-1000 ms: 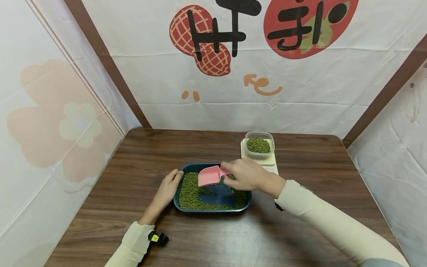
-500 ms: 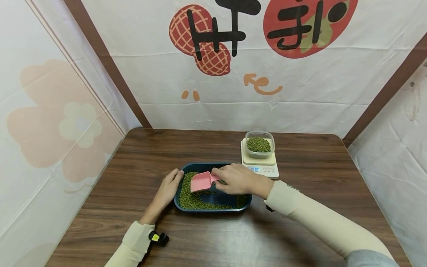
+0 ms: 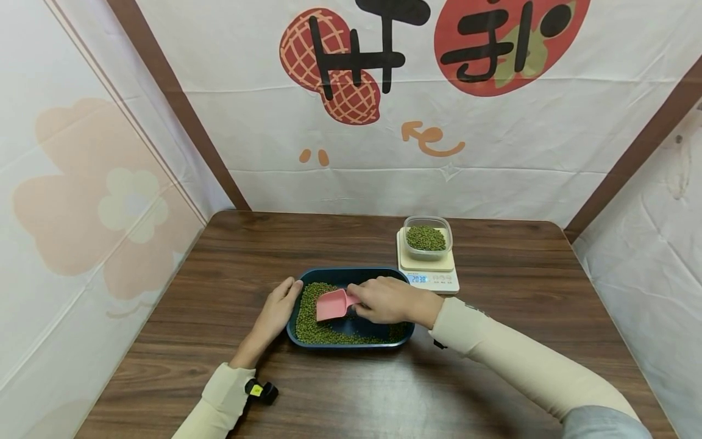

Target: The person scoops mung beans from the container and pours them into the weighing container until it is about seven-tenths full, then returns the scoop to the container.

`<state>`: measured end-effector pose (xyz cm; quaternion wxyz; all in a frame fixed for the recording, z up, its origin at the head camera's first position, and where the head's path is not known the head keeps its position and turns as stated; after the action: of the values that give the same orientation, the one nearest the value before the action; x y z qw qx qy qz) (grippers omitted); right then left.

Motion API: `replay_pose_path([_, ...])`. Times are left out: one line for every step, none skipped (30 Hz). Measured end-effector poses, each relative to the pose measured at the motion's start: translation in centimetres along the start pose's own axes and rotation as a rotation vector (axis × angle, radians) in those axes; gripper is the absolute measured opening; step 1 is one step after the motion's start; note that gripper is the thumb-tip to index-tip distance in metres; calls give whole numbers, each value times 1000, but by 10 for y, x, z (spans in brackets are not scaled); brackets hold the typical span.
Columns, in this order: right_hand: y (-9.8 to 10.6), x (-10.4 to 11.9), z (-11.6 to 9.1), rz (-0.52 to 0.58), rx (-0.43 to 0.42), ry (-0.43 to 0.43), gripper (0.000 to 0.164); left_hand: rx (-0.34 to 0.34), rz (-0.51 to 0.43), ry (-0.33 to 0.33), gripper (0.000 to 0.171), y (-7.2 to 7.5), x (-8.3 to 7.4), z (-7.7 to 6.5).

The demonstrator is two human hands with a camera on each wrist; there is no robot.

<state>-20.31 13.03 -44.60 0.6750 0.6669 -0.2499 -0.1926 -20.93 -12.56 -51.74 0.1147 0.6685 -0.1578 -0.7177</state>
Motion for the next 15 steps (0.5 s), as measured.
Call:
replay_pose_path([-1, 0, 0, -5, 5, 3, 12, 0, -1, 1, 41, 0, 0, 0])
replay_pose_path([-2, -1, 0, -10, 8, 5, 12, 0, -1, 0, 41, 0, 0, 0])
replay_pose_path([-2, -1, 0, -18, 10, 6, 12, 0, -2, -1, 41, 0, 0, 0])
replay_pose_path([-3, -1, 0, -29, 10, 7, 12, 1, -2, -1, 41, 0, 0, 0])
replay_pose_path([-3, -1, -1, -37, 8, 9, 12, 1, -1, -3, 41, 0, 0, 0])
replay_pose_path([-4, -1, -1, -48, 3, 13, 13, 0, 0, -4, 41, 1, 0, 0])
replay_pose_path([-4, -1, -1, -63, -2, 17, 13, -1, 0, -6, 41, 1, 0, 0])
replay_pose_path([-5, -1, -1, -82, -7, 22, 15, -2, 2, -8, 41, 1, 0, 0])
replay_pose_path([-5, -1, -1, -100, -11, 28, 17, -2, 4, -9, 41, 2, 1, 0])
replay_pose_path([-6, 0, -2, -124, -16, 32, 19, -1, 6, -10, 41, 2, 1, 0])
replay_pose_path([-6, 0, -2, -146, -19, 35, 21, 1, 10, -12, 41, 2, 1, 0])
replay_pose_path([-7, 0, -3, -171, -21, 38, 23, 3, 15, -13, 41, 2, 1, 0])
replay_pose_path([-7, 0, -4, -194, -22, 40, 25, 5, 20, -12, 40, 2, 1, 0])
replay_pose_path([-8, 0, -5, -211, -24, 43, 26, 9, 27, -13, 40, 2, 1, 0])
replay_pose_path([-8, 0, -5, -221, -25, 45, 26, 11, 33, -13, 40, 2, 1, 0])
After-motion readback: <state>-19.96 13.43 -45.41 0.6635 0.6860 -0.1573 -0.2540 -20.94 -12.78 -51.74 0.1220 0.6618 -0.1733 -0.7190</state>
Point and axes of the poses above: each hand's wrist, its own z-axis towards the middle knuckle, its own y-axis out of the back of the hand, x = y × z, the point moved 2 cm from there along z, towards the middle knuckle, and after that the axes turned 10 degrees about -z, right-handed, at the moved point
